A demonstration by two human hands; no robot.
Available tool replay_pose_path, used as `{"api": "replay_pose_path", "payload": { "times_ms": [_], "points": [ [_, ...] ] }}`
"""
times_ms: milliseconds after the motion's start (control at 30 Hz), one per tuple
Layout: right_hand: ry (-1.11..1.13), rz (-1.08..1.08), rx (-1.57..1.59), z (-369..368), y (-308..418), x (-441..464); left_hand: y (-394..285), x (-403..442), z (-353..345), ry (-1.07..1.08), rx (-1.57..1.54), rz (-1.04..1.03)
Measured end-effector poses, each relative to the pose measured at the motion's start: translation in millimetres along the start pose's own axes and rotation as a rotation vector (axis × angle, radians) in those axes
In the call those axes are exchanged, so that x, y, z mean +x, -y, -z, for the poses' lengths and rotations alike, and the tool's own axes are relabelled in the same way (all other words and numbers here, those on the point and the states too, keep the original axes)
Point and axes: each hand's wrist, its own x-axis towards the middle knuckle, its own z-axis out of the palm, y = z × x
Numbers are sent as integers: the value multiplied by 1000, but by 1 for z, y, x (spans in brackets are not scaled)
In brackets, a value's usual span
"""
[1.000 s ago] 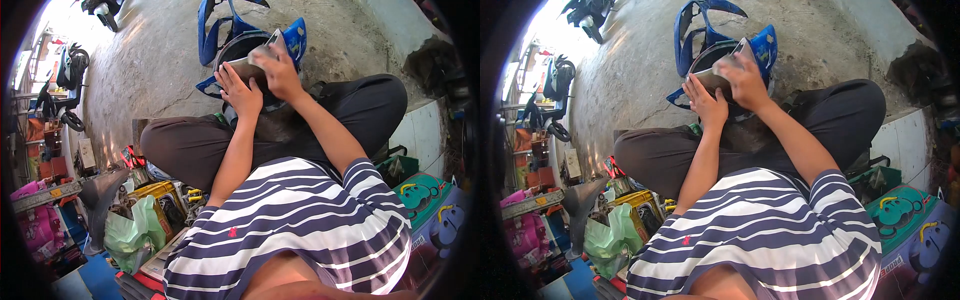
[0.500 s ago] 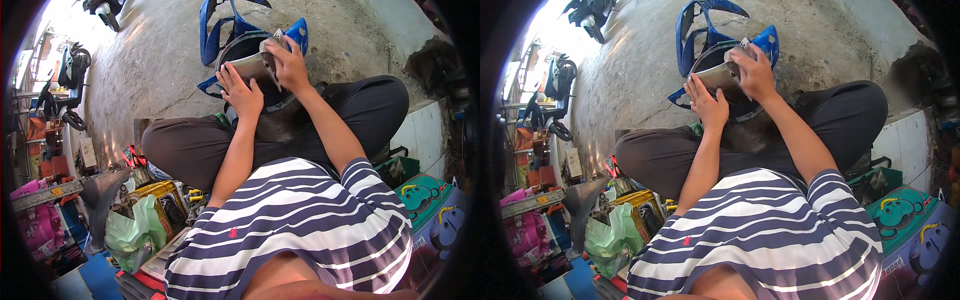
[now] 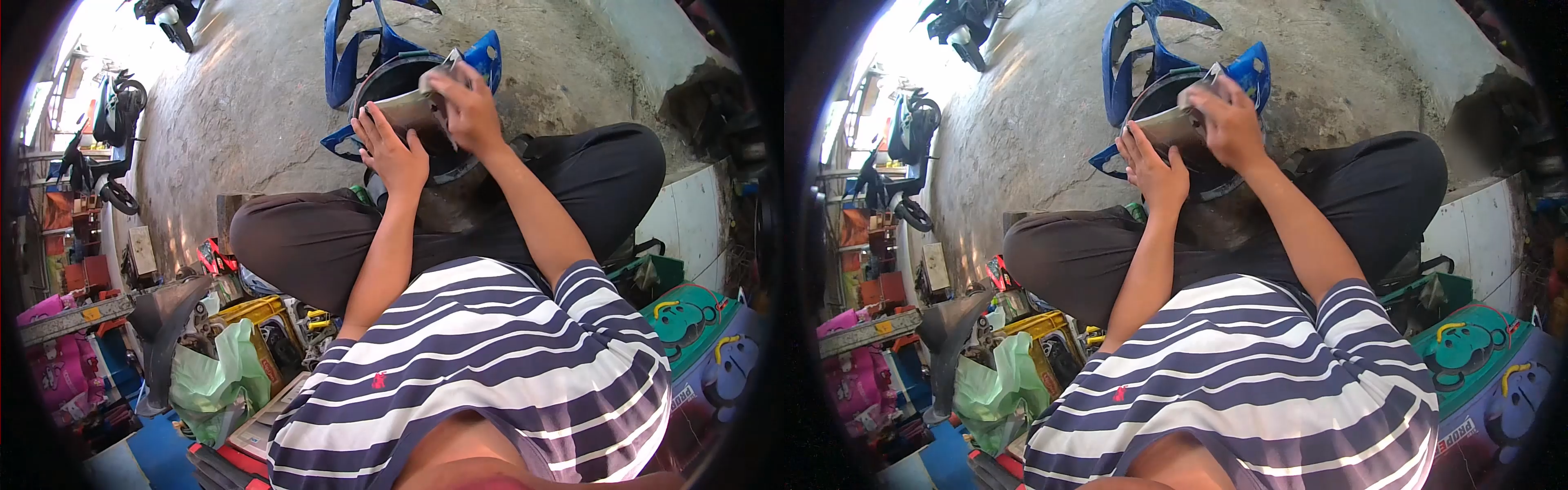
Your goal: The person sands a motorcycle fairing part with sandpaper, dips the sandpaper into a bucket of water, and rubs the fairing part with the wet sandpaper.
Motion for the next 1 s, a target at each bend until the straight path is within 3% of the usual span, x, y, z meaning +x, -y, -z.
{"api": "replay_pose_path", "payload": {
  "times_ms": [167,300,533,567,667,700,800,933,967,1000],
  "points": [
    [148,114,-13,-5,6,-14,3,-1,-5,-21,1,-11],
    [20,-20,-37,1,-5,1,3,0,-3,-14,12,-11],
    [119,164,-85,5,5,-5,1,-1,-3,-21,1,-8],
    [51,15,37,4,2,0,1,0,-2,-11,4,-7],
    [-14,49,-94,-3,-14,3,0,1,4,5,17,6],
    [0,-50,44,-3,0,-1,-1,1,3,3,14,11],
    [117,151,-14,1,9,-8,-2,-1,-1,-3,4,3],
    [-13,57,-86,1,-14,7,2,1,1,10,22,-4],
    [26,-51,-14,-7,-11,-2,2,1,1,-5,15,-8],
    [81,16,-15,-6,0,-5,3,1,-1,-16,6,-13]
  ]
}}
